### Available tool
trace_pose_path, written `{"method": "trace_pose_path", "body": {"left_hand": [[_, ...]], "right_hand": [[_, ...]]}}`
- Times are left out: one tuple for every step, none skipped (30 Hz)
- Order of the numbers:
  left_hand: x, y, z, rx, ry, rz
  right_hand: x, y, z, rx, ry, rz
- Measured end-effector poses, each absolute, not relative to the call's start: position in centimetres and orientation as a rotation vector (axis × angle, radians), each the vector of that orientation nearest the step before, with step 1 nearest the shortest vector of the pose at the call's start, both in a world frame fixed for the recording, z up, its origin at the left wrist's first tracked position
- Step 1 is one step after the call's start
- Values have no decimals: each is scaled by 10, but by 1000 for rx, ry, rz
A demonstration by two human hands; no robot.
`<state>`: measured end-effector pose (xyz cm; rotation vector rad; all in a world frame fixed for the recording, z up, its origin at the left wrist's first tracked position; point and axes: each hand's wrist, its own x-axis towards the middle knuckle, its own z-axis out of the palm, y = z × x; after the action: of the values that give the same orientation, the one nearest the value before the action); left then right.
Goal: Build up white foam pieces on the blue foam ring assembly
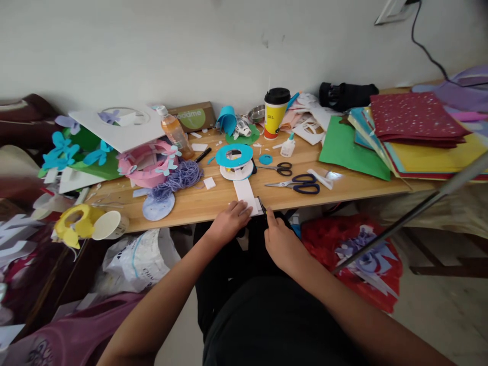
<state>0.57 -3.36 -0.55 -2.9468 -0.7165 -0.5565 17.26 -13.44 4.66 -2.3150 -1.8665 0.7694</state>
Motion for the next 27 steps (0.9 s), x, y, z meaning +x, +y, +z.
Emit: {"method": "trace_pose_path", "body": {"left_hand": [[6, -34, -6, -2950, -725, -565], [6, -34, -6, -2952, -734, -572], [6, -34, -6, -2951, -738, -578], [7, -33, -6, -2949, -734, -584], [7, -33, -6, -2943, -724, -590], [7, -33, -6, -2935, -711, -599], [7, -32, -5, -2927, -697, -605], [8, -32, -5, -2920, -686, -609], [8, -32, -5, -2914, -678, -612], [8, -32, -4, -2910, -676, -616], [8, -32, -4, -2912, -678, -618], [8, -33, -4, -2918, -686, -619], [8, -33, -4, -2928, -697, -621], [8, -33, -4, -2939, -710, -622], [8, -33, -4, -2950, -721, -621], [8, -33, -4, -2956, -729, -618], [8, -33, -4, -2954, -729, -616], [8, -33, -4, -2946, -723, -615], [8, -33, -4, -2935, -713, -614], [8, -33, -4, -2924, -704, -611], [7, -32, -4, -2916, -700, -605], [7, -32, -4, -2910, -698, -595], [7, -32, -4, -2906, -698, -585], [7, -32, -4, -2904, -696, -576], [7, -32, -4, -2900, -692, -574], [7, -32, -4, -2897, -687, -577], [7, -32, -4, -2894, -681, -583]], "right_hand": [[173, -135, 47, -2316, -1868, 772], [173, -135, 47, -2318, -1870, 777], [173, -135, 47, -2324, -1872, 781], [172, -135, 47, -2329, -1875, 785], [172, -136, 47, -2336, -1879, 786], [171, -136, 47, -2343, -1881, 785], [171, -137, 47, -2349, -1882, 780], [170, -137, 46, -2352, -1882, 774], [170, -138, 46, -2351, -1882, 768], [170, -138, 45, -2348, -1883, 766], [170, -139, 45, -2345, -1884, 764], [170, -140, 44, -2340, -1888, 766], [170, -140, 44, -2338, -1890, 769], [170, -141, 45, -2338, -1892, 773], [169, -142, 46, -2343, -1891, 778], [169, -143, 47, -2350, -1888, 782], [168, -143, 48, -2359, -1884, 786], [168, -144, 49, -2367, -1883, 787], [167, -146, 50, -2372, -1884, 788], [166, -147, 50, -2373, -1887, 788], [166, -149, 50, -2373, -1891, 789], [165, -150, 50, -2373, -1895, 789], [164, -152, 49, -2375, -1898, 790], [164, -154, 48, -2379, -1899, 788], [163, -156, 47, -2383, -1901, 787], [162, -158, 46, -2384, -1906, 785], [162, -160, 45, -2385, -1911, 783]]}}
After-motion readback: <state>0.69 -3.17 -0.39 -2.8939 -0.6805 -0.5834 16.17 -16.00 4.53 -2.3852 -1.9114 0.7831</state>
